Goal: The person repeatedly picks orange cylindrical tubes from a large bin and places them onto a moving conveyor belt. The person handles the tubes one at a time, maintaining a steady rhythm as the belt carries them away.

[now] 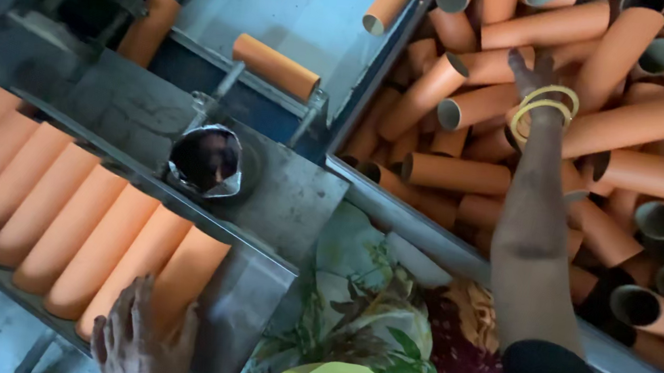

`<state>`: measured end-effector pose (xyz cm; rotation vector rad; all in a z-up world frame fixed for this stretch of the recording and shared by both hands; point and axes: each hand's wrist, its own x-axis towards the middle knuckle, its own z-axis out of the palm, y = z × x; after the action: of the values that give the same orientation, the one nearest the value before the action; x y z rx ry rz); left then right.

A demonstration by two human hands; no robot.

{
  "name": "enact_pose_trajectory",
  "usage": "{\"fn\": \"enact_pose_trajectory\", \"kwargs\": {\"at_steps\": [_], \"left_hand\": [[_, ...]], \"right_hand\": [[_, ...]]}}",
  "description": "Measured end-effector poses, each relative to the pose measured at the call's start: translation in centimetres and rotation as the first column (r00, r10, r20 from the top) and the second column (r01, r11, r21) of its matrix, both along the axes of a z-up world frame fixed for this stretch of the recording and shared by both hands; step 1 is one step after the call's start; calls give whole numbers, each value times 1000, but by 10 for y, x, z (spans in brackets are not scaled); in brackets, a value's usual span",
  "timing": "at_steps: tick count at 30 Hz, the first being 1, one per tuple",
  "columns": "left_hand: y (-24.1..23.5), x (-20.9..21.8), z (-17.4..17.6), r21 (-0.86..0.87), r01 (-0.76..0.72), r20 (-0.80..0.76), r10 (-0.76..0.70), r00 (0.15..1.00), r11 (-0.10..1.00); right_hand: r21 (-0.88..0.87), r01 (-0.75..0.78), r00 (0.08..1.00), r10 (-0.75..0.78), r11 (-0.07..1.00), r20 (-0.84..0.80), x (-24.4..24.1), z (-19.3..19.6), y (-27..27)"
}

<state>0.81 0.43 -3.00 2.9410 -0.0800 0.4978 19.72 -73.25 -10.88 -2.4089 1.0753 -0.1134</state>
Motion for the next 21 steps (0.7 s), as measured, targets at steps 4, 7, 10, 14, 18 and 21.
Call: {"fn": "enact_pose_trajectory", "kwargs": {"at_steps": [4,7,10,14,18,21], "left_hand": [[2,0,-2,-21,-8,12,8,1000,1000],[0,1,-2,-36,-21,-1,20,1000,999],[1,2,-1,-71,-4,-10,3,1000,997],[-4,-1,8,-148,4,-17,-7,1000,989],[-4,-2,20,-193,16,-46,-26,999,981],[-3,-2,25,-224,49,-41,-60,997,973]], "right_hand": [[-66,-135,989,138,989,53,19,-11,3],[-7,-154,986,153,988,-61,14,-16,-5],[-3,-188,968,185,982,-173,-13,-22,-3],[4,-263,946,259,965,-195,-31,-19,23],[-11,-336,938,333,942,-90,-24,-17,53],[-31,-372,927,373,928,44,-23,-20,72]]}}
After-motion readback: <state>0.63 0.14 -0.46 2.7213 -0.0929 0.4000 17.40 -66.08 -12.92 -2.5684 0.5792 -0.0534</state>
